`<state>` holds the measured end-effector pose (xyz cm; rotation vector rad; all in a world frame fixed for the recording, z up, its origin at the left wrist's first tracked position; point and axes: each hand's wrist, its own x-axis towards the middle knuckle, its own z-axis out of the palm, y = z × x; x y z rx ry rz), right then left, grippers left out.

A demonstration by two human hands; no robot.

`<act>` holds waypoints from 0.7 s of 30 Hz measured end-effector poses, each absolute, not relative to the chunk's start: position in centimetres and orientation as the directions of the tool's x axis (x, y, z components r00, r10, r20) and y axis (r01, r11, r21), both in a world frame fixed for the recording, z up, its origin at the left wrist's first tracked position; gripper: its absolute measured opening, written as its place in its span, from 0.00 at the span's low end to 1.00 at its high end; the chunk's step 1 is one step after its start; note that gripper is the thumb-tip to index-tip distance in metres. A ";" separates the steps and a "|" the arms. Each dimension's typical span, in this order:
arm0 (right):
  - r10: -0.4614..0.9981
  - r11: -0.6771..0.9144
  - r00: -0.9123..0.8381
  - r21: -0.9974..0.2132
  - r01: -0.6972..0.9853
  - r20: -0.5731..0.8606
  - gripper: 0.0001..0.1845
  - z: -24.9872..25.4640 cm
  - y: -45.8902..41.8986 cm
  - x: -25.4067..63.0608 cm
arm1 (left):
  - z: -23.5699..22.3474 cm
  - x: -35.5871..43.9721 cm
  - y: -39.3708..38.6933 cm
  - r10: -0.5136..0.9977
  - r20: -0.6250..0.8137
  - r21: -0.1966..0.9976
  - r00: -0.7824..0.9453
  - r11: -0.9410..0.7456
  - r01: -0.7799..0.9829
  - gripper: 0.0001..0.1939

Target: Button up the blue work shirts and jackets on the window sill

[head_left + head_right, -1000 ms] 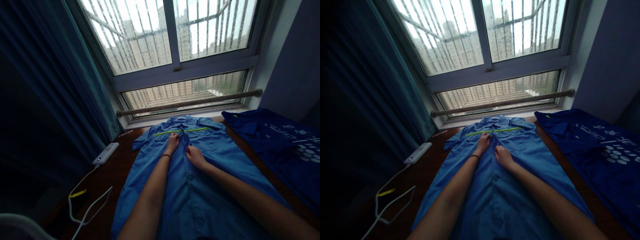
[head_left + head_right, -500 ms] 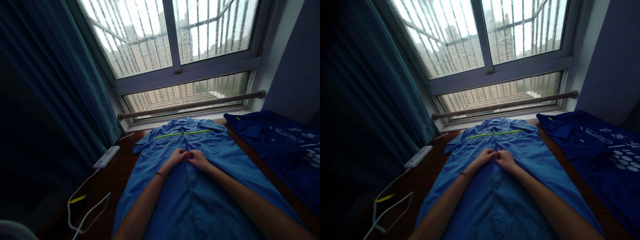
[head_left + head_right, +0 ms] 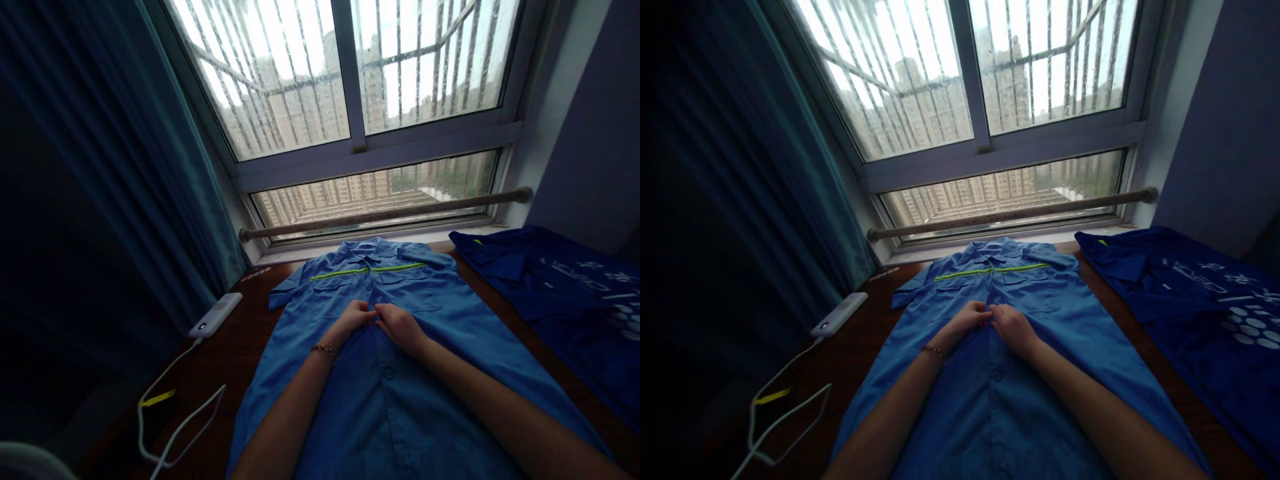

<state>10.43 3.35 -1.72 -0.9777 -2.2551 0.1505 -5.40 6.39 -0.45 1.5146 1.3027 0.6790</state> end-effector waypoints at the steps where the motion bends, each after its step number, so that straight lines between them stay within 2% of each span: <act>1: 0.668 0.725 -0.511 -0.316 0.613 0.541 0.14 -1.7 3.3 10.4 | -0.5 -5.4 6.4 0.950 -0.176 0.922 0.260 0.066 0.382 0.12; 5: 0.600 0.768 -0.554 -0.219 0.602 0.577 0.15 -1.8 3.2 10.2 | -0.6 -5.4 6.2 0.962 -0.152 0.937 0.226 0.068 0.342 0.10; 8: 0.595 0.763 -0.551 -0.197 0.615 0.585 0.15 -1.8 3.2 10.0 | -0.7 -5.2 6.1 0.968 -0.136 0.945 0.208 0.064 0.322 0.10; 15: 0.712 0.663 -0.423 -0.340 0.667 0.560 0.08 -1.2 3.0 10.1 | -2.2 -4.2 6.0 0.995 0.004 0.955 0.097 -0.032 0.296 0.13; 21: 0.788 0.600 -0.347 -0.508 0.618 0.509 0.08 -1.4 3.4 10.0 | -2.6 -3.6 5.6 0.991 0.129 0.941 0.019 -0.129 0.313 0.13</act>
